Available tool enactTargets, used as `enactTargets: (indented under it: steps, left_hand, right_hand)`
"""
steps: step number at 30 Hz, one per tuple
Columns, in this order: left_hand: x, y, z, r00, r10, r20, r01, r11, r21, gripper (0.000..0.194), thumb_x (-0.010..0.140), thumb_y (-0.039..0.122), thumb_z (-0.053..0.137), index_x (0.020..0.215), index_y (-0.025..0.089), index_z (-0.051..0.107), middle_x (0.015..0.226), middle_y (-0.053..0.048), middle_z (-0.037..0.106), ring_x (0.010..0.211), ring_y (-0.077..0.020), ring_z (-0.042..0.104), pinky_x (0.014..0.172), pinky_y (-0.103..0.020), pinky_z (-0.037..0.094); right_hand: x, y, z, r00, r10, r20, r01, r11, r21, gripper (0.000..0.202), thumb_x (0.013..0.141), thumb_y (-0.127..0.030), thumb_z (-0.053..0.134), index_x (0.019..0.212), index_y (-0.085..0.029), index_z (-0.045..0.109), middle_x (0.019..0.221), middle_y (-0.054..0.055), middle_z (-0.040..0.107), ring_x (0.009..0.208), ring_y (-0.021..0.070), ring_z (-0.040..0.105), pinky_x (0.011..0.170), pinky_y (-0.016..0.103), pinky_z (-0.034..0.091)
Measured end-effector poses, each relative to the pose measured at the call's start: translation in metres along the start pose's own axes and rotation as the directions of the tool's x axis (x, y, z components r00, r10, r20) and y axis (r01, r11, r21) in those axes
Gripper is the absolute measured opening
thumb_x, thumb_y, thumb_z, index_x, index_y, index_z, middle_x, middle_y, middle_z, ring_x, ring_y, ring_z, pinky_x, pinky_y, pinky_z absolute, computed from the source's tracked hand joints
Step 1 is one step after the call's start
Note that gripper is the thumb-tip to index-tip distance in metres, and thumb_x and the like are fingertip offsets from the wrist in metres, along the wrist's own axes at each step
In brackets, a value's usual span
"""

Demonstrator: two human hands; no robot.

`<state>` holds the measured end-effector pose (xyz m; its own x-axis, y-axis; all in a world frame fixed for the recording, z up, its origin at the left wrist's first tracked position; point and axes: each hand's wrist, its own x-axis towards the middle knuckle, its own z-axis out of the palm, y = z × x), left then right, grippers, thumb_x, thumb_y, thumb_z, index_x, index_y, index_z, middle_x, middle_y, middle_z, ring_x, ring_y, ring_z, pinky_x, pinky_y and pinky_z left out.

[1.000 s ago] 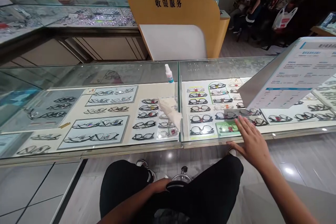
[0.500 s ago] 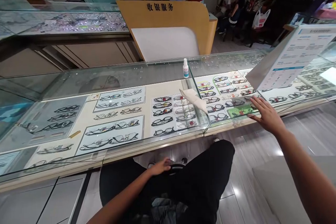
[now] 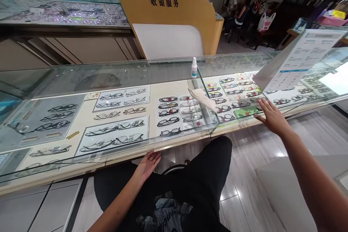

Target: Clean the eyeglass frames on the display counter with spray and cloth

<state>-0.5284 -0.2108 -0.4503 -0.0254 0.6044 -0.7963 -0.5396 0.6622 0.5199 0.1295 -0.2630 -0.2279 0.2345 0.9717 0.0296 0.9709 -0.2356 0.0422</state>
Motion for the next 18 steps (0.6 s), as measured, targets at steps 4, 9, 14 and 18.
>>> enactTargets:
  steps: [4,9,14,18]
  left_hand:
    - [-0.007,-0.002,0.009,1.000,0.005,-0.028,-0.006,1.000,-0.030,0.009,0.099,0.017,0.071,0.093,0.022,0.067,0.092,-0.001,0.074,0.089,-0.0158,0.081,0.090,-0.029,0.065]
    - [-0.025,-0.006,0.008,0.999,-0.007,-0.040,0.007,1.000,0.007,0.013,0.100,0.016,0.069,0.090,0.022,0.064,0.094,-0.004,0.077,0.096,-0.0177,0.082,0.088,-0.027,0.064]
    - [-0.053,-0.024,-0.012,0.996,-0.065,-0.064,0.072,0.990,0.121,0.007,0.099,0.017,0.068,0.094,0.022,0.068,0.112,-0.010,0.081,0.121,-0.0251,0.080,0.112,-0.039,0.061]
    - [-0.104,-0.025,-0.032,0.984,-0.152,-0.097,0.177,0.923,0.343,0.014,0.083,0.020,0.086,0.095,0.020,0.079,0.119,-0.019,0.082,0.147,-0.0431,0.066,0.134,-0.060,0.041]
  right_hand:
    - [-0.007,-0.012,-0.004,0.999,0.038,-0.009,-0.038,0.999,0.005,0.082,0.114,-0.054,0.038,0.180,-0.007,0.030,0.191,0.019,0.026,0.179,0.0373,0.020,0.145,0.047,0.019]
    - [-0.013,-0.020,-0.008,0.998,0.056,-0.020,-0.054,0.995,0.081,0.084,0.114,-0.056,0.041,0.180,-0.004,0.031,0.188,0.026,0.028,0.178,0.0423,0.023,0.143,0.051,0.022]
    - [-0.015,-0.030,-0.016,0.996,0.089,0.013,-0.090,0.993,0.070,0.082,0.114,-0.050,0.042,0.175,0.004,0.035,0.182,0.037,0.033,0.176,0.0459,0.027,0.139,0.057,0.032]
    - [-0.023,-0.061,-0.043,0.988,0.127,0.086,-0.127,0.992,-0.007,0.079,0.112,-0.047,0.048,0.171,0.004,0.041,0.179,0.037,0.040,0.170,0.0476,0.039,0.133,0.061,0.041]
